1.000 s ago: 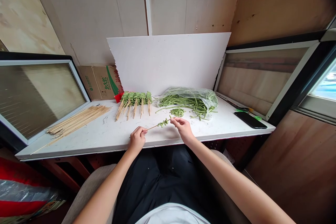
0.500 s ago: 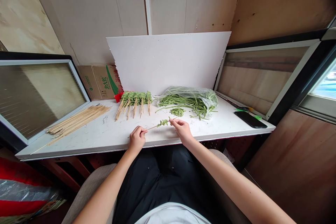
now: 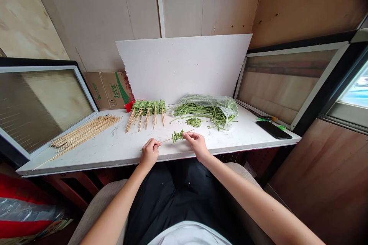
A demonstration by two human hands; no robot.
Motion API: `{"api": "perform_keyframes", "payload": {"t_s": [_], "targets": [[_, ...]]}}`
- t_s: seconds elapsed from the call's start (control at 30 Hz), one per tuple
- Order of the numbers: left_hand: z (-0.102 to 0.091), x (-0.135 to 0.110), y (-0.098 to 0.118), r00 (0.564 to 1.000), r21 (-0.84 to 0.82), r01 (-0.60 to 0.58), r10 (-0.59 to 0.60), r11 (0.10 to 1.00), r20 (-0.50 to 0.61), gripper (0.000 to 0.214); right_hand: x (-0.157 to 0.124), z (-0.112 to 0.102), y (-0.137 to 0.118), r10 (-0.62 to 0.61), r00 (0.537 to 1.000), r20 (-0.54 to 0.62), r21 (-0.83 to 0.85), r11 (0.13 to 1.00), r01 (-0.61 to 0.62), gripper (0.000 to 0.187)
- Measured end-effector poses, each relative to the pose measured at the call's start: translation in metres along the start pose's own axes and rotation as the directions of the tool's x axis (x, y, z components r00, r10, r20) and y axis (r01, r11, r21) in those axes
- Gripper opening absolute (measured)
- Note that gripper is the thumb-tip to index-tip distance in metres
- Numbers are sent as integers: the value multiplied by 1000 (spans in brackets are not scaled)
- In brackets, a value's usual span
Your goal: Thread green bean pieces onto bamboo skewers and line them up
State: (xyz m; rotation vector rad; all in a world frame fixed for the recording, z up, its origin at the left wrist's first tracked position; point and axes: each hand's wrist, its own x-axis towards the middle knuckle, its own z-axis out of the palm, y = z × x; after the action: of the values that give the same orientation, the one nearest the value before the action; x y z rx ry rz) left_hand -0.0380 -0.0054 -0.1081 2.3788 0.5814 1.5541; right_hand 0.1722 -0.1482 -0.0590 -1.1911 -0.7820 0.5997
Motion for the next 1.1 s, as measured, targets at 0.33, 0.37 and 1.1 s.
{"api": "perform_keyframes", "payload": {"t_s": [0.33, 0.37, 1.1], "targets": [[3, 2, 0, 998, 31, 38, -36, 999, -58, 18, 6, -5, 5, 29, 1000, 3, -32, 999, -29, 56], [3, 3, 0, 997, 31, 43, -40, 999, -64, 18, 9, -7, 7, 33, 999, -8, -21, 999, -33, 58], [3, 2, 2, 997, 11, 69, -69, 998, -27, 17, 45, -56, 19, -245, 913, 325, -795, 453, 404, 18]]}}
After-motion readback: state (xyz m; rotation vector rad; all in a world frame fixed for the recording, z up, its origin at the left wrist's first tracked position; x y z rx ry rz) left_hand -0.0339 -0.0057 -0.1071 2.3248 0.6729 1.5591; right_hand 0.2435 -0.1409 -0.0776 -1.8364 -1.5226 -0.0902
